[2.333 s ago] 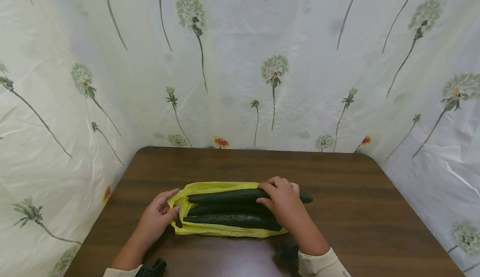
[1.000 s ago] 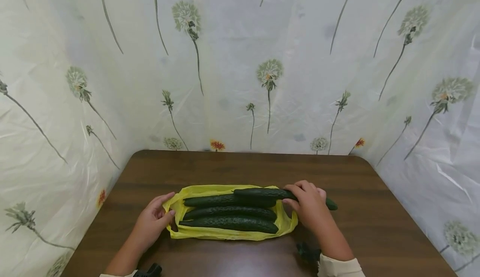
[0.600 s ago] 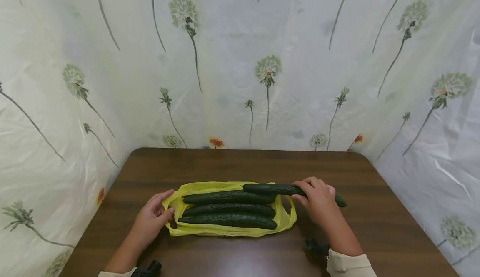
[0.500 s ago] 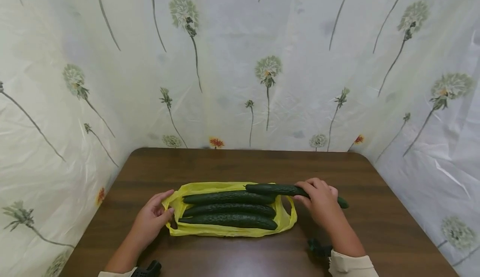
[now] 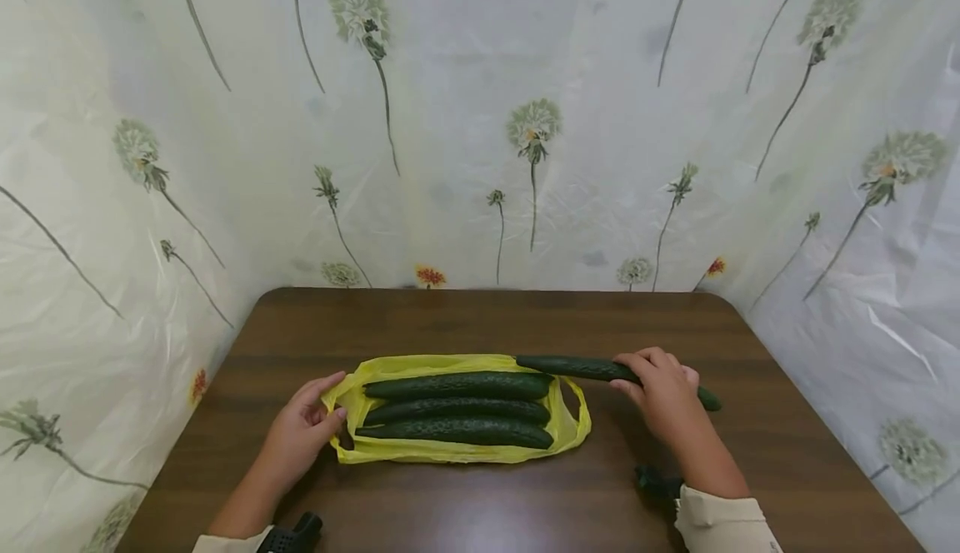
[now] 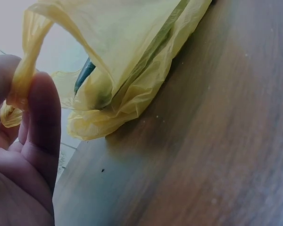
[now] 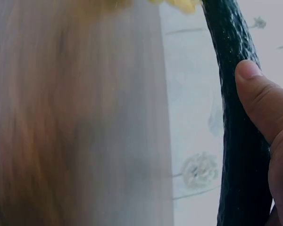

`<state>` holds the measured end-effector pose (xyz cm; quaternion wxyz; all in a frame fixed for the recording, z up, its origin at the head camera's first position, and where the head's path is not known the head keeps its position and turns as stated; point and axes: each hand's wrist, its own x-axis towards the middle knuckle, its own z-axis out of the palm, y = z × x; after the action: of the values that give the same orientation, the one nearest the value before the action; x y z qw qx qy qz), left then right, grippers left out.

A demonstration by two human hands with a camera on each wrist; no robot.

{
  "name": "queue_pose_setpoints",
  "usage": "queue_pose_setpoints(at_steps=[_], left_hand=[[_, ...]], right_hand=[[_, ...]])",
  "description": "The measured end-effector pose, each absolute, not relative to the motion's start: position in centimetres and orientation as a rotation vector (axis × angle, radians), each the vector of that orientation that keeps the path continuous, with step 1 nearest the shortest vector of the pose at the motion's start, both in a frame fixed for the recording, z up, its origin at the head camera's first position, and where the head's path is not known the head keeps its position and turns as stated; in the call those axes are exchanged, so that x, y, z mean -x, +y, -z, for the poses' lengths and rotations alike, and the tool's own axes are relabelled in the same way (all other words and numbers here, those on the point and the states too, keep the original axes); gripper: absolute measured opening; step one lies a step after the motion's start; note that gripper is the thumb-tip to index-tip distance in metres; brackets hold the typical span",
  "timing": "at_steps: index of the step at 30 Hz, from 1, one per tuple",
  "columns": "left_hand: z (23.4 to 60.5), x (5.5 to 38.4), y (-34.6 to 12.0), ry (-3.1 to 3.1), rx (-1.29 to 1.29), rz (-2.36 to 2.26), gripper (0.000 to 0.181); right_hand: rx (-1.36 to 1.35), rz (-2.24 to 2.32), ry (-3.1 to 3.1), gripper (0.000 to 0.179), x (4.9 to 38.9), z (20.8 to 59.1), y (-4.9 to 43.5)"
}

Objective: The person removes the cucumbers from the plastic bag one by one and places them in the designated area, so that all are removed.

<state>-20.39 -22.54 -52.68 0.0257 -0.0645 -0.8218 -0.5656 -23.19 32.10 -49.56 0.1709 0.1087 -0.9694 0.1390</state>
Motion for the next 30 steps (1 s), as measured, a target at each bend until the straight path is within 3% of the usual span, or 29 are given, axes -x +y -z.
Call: queue_pose_setpoints(at_steps=[30], left_hand=[[52.5, 20.4, -22.5, -2.546, 0.181, 1.770, 0.054]], right_hand=[[-0.126, -0.404, -2.895, 0.039, 23.5, 51.6, 37.7]])
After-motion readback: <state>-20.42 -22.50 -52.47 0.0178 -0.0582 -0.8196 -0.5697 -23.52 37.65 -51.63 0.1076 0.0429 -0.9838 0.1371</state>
